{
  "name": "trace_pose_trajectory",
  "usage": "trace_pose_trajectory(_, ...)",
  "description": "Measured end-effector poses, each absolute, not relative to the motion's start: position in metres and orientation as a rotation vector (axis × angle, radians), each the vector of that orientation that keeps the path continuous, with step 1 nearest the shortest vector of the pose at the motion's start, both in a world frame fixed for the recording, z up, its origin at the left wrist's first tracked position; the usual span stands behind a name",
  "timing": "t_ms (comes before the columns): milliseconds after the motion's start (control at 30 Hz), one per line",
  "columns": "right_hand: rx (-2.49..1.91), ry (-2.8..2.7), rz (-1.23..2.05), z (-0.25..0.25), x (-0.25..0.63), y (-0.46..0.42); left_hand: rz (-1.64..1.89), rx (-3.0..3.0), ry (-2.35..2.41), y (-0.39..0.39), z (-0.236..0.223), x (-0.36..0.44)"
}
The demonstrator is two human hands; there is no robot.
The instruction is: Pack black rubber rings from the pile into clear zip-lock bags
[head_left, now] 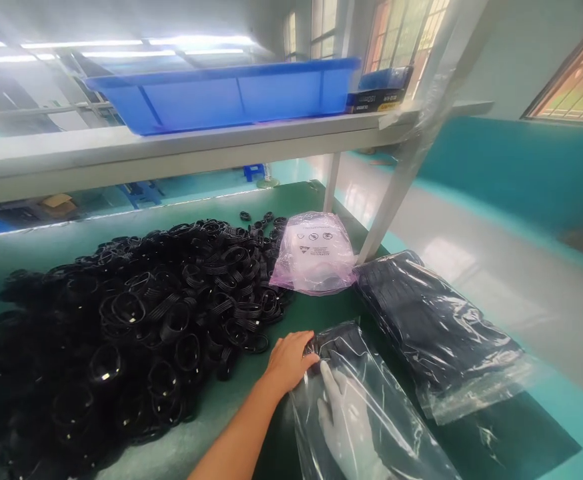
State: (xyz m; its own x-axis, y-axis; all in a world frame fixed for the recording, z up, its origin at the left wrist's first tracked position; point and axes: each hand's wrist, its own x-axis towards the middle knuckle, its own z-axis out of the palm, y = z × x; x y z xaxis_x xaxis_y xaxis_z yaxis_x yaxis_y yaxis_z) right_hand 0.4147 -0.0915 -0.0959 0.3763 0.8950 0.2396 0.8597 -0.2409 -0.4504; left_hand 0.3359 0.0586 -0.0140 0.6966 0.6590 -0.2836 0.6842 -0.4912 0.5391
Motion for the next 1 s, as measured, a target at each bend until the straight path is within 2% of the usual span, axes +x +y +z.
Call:
trace_pose_trajectory(333,-2.211,-1.465,-0.058,-0.101,0.413,-0.088,-0.031,2.337,1.008,0.061,-0.016,0.359)
trace_pose_trajectory(400,-2.144,-1.486,-0.083,-0.1,0.415,-0.089,0.057,2.279,1.014,0.066,-0.011,0.354)
trace_pose_trajectory(567,-2.108,-1.433,0.101,-0.088,0.419,-0.097,0.415,2.039,1.264,0.067,0.009,0.306)
trace_pose_trajectory(733,-2.148,-1.307,0.146,-0.091,0.423,-0.108,0.15,1.753,1.514,0.021,-0.014,0.263)
trace_pose_trajectory(1000,-2.208,-1.454,0.097,-0.109,0.453,-0.131,0.159,1.765,1.539,-0.017,-0.04,0.282)
